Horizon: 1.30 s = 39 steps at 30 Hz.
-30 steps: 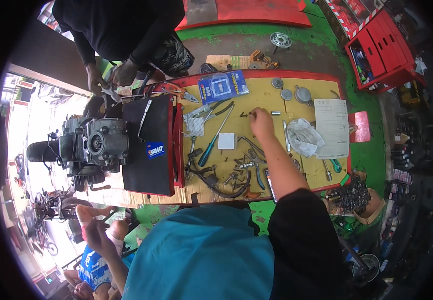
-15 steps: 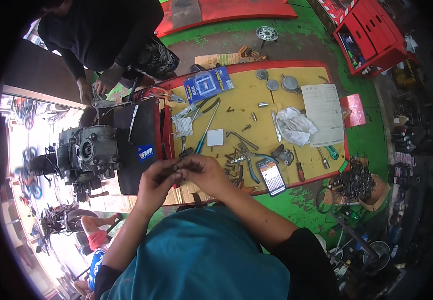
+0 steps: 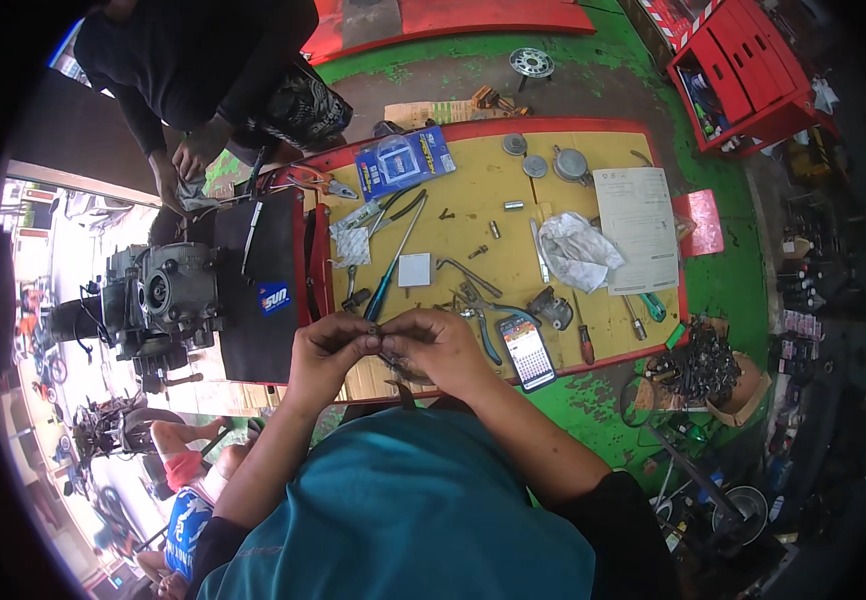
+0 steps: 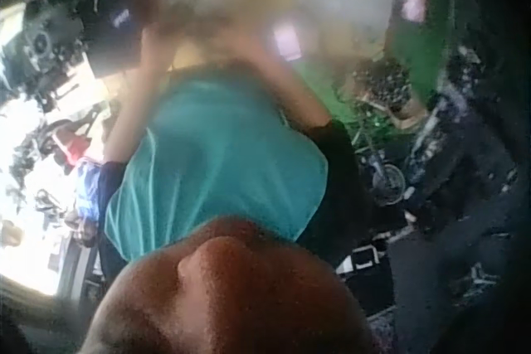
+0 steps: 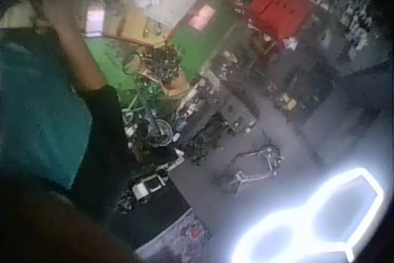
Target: The person assembles a motorcycle engine on a workbench, using a wrench and socket to tighten bolts and install components. They handle various small parts and tools while working alongside another person in a garage setting.
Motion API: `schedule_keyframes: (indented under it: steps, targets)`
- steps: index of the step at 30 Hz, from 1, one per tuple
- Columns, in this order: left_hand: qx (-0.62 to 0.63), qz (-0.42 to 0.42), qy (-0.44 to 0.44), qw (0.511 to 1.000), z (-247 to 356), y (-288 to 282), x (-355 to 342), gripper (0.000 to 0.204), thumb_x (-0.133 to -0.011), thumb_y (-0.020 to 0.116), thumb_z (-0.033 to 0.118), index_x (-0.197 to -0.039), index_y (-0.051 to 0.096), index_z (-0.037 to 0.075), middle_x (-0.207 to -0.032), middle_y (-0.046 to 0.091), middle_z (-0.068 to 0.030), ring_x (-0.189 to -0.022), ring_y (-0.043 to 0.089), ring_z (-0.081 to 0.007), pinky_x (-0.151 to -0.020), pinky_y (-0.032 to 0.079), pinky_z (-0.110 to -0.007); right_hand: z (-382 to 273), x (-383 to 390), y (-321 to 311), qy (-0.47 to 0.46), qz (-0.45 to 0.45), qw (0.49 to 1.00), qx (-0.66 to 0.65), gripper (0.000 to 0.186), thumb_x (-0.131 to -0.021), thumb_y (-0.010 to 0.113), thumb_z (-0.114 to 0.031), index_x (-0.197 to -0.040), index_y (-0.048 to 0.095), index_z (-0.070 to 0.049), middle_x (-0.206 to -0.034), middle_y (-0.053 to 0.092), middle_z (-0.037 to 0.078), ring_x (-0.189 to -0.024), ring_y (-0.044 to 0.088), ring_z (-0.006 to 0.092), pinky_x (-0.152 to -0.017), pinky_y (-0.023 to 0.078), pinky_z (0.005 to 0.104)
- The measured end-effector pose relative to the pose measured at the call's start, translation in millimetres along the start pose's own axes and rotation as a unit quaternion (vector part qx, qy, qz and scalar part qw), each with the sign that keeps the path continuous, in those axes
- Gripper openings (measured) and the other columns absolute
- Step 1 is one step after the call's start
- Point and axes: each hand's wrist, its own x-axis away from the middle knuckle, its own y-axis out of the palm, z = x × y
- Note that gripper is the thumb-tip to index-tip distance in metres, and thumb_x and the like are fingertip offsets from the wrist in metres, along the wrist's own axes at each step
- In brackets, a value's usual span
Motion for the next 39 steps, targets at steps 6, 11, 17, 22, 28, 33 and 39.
schedule_keyframes:
  steps: [6,11,17,22,28,33,39]
  targets:
    - [0.106,0.046,-0.082,0.99,-11,9,-31,0.024,-0.101,0.069,0.004,-0.122,0.069,-0.007,-0.103,0.075,-0.0133,-0.097,0.075,-0.0193,-0.09,0.063,-0.032,36,-42,-84,0.091,0.215,0.97,-0.067,0.019,-0.101,0.067,-0.005,-0.119,0.071,0.002,-0.103,0.073,0.008,-0.088,0.07,0.0179,-0.081,0.059,0.0321]
    - [0.068,0.038,-0.084,0.993,-53,14,-86,0.024,-0.1,0.069,0.003,-0.122,0.07,-0.007,-0.101,0.076,-0.0135,-0.095,0.075,-0.0195,-0.087,0.062,-0.031,78,-94,-150,0.081,0.242,0.954,-0.155,0.028,-0.098,0.071,-0.008,-0.124,0.068,0.003,-0.1,0.074,0.008,-0.09,0.072,0.0202,-0.079,0.058,0.0314]
    - [-0.213,0.046,-0.047,0.975,-119,16,-199,0.028,-0.088,0.078,0.007,-0.113,0.074,-0.003,-0.093,0.077,-0.0098,-0.086,0.074,-0.0164,-0.08,0.059,-0.031,107,-150,-171,0.06,0.232,0.949,0.203,0.023,-0.091,0.075,-0.008,-0.113,0.074,-0.001,-0.097,0.074,0.011,-0.093,0.073,0.025,-0.083,0.057,0.0361]
    - [-0.327,0.099,0.013,0.94,-157,43,-257,0.027,-0.082,0.08,0.009,-0.107,0.076,0.0,-0.093,0.077,-0.0162,-0.085,0.074,-0.0275,-0.08,0.058,-0.039,89,-171,-158,-0.046,0.205,0.801,0.561,0.014,-0.086,0.075,-0.01,-0.098,0.075,-0.005,-0.094,0.074,0.015,-0.093,0.07,0.0341,-0.084,0.055,0.0453]
    - [-0.36,0.137,0.058,0.921,-166,60,-267,0.021,-0.083,0.077,0.008,-0.102,0.077,0.0,-0.094,0.072,-0.0199,-0.088,0.071,-0.0362,-0.082,0.057,-0.044,89,-183,-185,-0.109,0.134,0.778,0.604,0.012,-0.086,0.072,-0.009,-0.097,0.076,-0.007,-0.097,0.074,0.012,-0.093,0.067,0.0343,-0.088,0.052,0.0458]
    - [-0.381,0.088,0.079,0.917,-162,44,-267,0.018,-0.086,0.072,0.005,-0.103,0.075,0.001,-0.101,0.069,-0.019,-0.094,0.069,-0.0378,-0.088,0.056,-0.045,85,-183,-203,-0.144,0.151,0.788,0.579,0.017,-0.084,0.075,-0.009,-0.1,0.077,-0.01,-0.103,0.074,0.006,-0.101,0.063,0.0297,-0.091,0.049,0.0442]
    - [-0.405,-0.059,0.149,0.9,-158,21,-270,0.02,-0.085,0.069,0.001,-0.104,0.075,0.001,-0.104,0.07,-0.0172,-0.099,0.069,-0.0369,-0.09,0.056,-0.045,79,-175,-197,-0.11,0.063,0.759,0.638,0.024,-0.081,0.079,-0.011,-0.105,0.078,-0.014,-0.108,0.069,0.0,-0.113,0.057,0.0254,-0.099,0.039,0.0463]
